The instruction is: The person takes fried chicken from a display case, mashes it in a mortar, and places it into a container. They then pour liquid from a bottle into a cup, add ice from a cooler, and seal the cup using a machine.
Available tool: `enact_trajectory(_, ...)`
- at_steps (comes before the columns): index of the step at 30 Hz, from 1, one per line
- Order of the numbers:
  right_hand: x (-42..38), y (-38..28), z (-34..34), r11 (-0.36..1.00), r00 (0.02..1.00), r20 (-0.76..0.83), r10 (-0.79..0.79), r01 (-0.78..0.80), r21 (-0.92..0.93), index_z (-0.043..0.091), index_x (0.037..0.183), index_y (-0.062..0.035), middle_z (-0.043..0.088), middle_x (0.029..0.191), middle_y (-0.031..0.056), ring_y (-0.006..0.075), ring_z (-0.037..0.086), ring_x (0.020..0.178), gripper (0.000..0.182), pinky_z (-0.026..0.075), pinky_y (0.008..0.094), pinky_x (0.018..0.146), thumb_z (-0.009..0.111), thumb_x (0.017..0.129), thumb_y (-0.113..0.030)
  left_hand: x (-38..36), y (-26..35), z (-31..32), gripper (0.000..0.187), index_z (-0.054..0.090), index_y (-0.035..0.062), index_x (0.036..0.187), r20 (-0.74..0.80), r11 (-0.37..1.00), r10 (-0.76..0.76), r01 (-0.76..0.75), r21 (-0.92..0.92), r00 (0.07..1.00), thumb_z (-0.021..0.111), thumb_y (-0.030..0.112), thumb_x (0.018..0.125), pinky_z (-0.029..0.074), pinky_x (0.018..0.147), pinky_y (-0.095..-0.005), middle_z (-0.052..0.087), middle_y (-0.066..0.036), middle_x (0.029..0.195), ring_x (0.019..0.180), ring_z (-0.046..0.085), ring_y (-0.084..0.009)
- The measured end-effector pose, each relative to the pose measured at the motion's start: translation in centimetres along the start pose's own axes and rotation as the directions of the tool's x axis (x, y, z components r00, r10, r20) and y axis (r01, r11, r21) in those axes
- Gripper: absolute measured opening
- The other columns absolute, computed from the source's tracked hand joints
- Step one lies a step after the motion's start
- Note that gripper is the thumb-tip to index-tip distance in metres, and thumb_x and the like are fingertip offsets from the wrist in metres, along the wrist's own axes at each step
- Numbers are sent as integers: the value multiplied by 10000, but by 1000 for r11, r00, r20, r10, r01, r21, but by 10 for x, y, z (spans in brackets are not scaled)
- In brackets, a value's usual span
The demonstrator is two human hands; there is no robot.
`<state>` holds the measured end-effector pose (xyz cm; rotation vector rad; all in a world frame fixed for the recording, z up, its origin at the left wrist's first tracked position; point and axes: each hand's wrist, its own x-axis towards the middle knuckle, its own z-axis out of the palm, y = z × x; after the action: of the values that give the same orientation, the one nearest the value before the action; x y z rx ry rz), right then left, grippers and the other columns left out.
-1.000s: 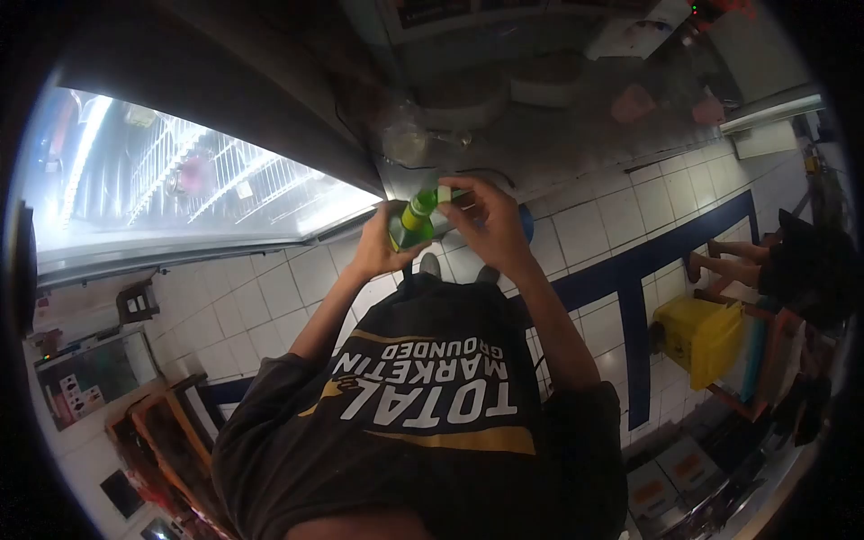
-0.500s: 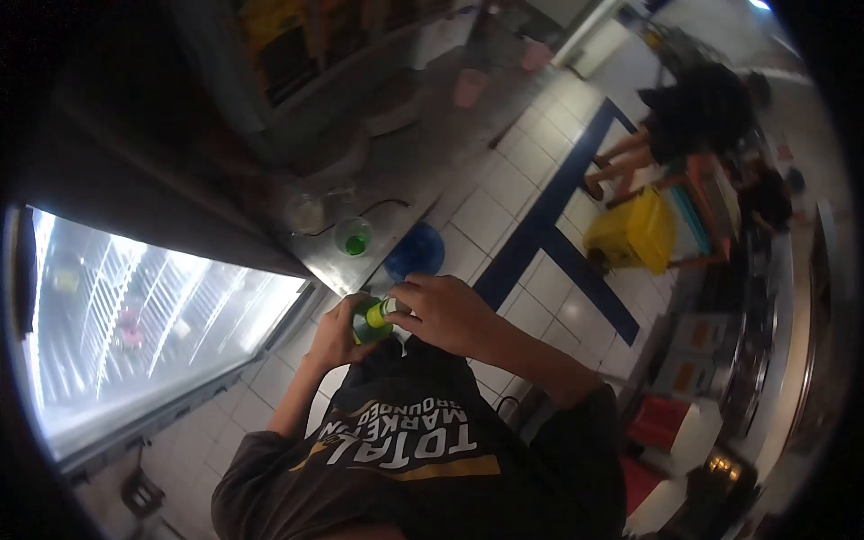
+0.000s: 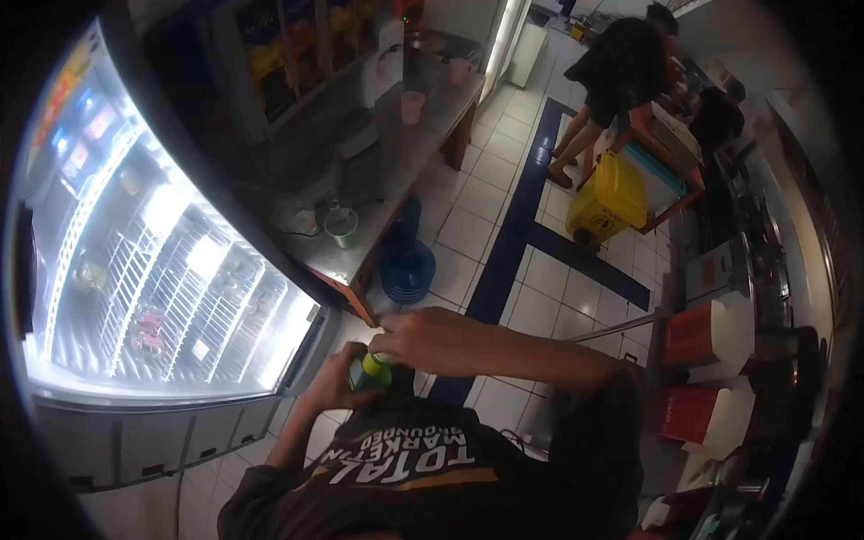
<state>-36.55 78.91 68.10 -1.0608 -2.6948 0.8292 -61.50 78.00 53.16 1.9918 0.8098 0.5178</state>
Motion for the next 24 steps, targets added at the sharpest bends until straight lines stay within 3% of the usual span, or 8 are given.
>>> enact_trajectory(5, -23, -66, 21, 928, 927, 131, 352, -328, -174, 644, 983, -14, 680, 844, 152, 322, 693, 756, 349, 542, 429, 665, 644, 948, -361, -60, 28, 23, 682, 471, 58, 1237, 19, 997, -74, 74, -2, 997, 856, 290, 724, 534, 829, -485, 670, -230, 1056, 992, 656, -453)
enact_trajectory(7, -34, -79, 42, 1000, 974, -226, 19, -23, -15, 633, 888, -23, 655, 719, 151, 343, 680, 667, 417, 532, 452, 626, 575, 977, -427, -79, 36, 25, 676, 475, 67, 1233, -23, 999, -35, 35, -3, 999, 859, 301, 728, 541, 827, -481, 674, -223, 1056, 990, 666, -440)
enact_trajectory(9, -38, -91, 54, 1000, 967, -252, -20, 20, -4, 636, 883, -14, 653, 682, 166, 355, 678, 637, 451, 535, 458, 618, 550, 987, -444, -100, 49, 19, 677, 474, 71, 1235, -29, 997, -74, 74, 8, 997, 859, 307, 730, 543, 830, -478, 676, -219, 1060, 996, 671, -429)
enact_trajectory(12, -25, -129, 43, 939, 943, 139, 303, -271, -212, 616, 1058, 9, 680, 803, 189, 349, 694, 730, 322, 551, 441, 666, 645, 940, -289, -130, 48, 16, 681, 478, 70, 1241, -31, 996, -83, 83, 10, 996, 861, 312, 732, 545, 844, -471, 678, -217, 1065, 1007, 674, -419)
enact_trajectory(15, -10, -143, 69, 987, 966, -213, -149, 131, -96, 599, 1055, -6, 671, 812, 171, 323, 696, 764, 292, 542, 425, 651, 681, 907, -244, -167, 40, 3, 801, 480, 27, 1266, -109, 991, -131, 131, -12, 985, 904, 330, 659, 528, 898, -446, 667, -201, 1127, 1055, 663, -385)
enact_trajectory(19, 47, -184, 78, 932, 960, 40, -277, 278, -231, 600, 946, -43, 659, 780, 132, 269, 696, 759, 325, 528, 382, 609, 702, 877, -344, -229, 40, -26, 757, 486, 23, 1262, -226, 996, -87, 83, -29, 970, 889, 302, 684, 534, 891, -424, 652, -199, 1121, 1027, 666, -359)
enact_trajectory(22, 107, -211, 90, 834, 874, 91, -477, 483, -267, 616, 762, -81, 612, 612, 85, 252, 664, 583, 373, 505, 378, 533, 688, 872, -430, -284, 34, -46, 730, 494, 34, 1262, -314, 988, -145, 155, 7, 938, 879, 288, 696, 542, 856, -413, 654, -196, 1105, 1003, 675, -351)
enact_trajectory(24, 143, -226, 109, 874, 901, 78, -427, 434, -217, 602, 603, -97, 540, 468, 60, 256, 618, 469, 468, 494, 394, 496, 660, 892, -460, -315, 32, -55, 731, 497, 41, 1273, -422, 968, -211, 247, 32, 882, 875, 281, 695, 546, 829, -412, 660, -195, 1077, 977, 682, -362)
